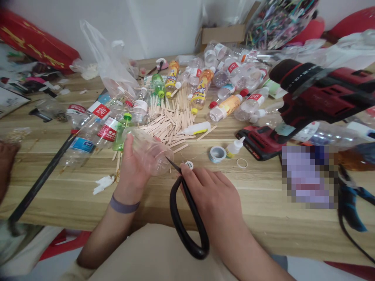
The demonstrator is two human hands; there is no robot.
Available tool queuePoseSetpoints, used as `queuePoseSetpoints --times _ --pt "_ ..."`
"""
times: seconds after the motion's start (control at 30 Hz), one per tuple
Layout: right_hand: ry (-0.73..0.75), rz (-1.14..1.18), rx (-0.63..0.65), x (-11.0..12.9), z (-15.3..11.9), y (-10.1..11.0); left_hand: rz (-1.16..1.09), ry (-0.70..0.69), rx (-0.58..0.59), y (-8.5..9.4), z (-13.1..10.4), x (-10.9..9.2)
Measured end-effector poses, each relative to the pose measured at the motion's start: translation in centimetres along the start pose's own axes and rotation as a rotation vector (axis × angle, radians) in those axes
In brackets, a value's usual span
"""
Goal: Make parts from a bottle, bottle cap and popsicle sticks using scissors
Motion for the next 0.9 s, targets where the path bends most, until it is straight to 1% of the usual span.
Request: queuePoseSetpoints --times 0.2,0.27,0.37,0.43,0.5,0.6,0.67,0.77,0.83,0.9 --pt "-0.030 0.013 0.030 0.2 0.1 -0.1 -0.010 0.027 -0.067 0.2 0.1 0.0" --pt "-0.049 0.011 0.019 0.2 0.2 0.0 -0.021 0.037 -0.090 0.3 0.0 0.1" --pt "-0.066 0.031 0.010 0.2 0.2 0.1 -0.038 0.036 -0.093 0.4 -0.1 0.2" --pt "-0.073 0.073 0.036 0.2 0.1 0.1 -0.038 0.040 -0.071 0.3 -0.2 0.3" --pt "-0.093 0.140 0.093 0.1 -0.2 -0.1 -0.048 0.031 -0.063 0.4 -0.3 0.4" --pt "-0.158 0.247 0.165 -0.1 -0.6 -0.4 -0.089 0.017 -0.048 0.4 -0.4 0.4" --pt "-0.179 0.285 0.157 -0.1 -0.9 -0.6 -0.114 0.018 -0.034 0.3 -0.6 0.5" --pt "-0.155 0.310 0.105 -0.1 -1.1 -0.9 -0.103 -0.006 -0.041 0.3 -0.7 0.4" --pt "-0.142 0.315 0.083 -0.1 -1.1 -1.0 -0.081 -0.049 -0.033 0.4 -0.7 0.2" --pt "-0.142 0.329 0.078 -0.2 -1.2 -1.1 -0.074 -0.128 -0.003 0.5 -0.5 -0.1"
Point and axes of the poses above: each hand's wrist, its own z-axis towards the middle knuckle, its own y-axis out of the back of the hand, x = y × z, the point moved 5 cm from there along z, towards the middle knuckle, and after that the axes turned 10 degrees about -y, right-handed, at the moved point
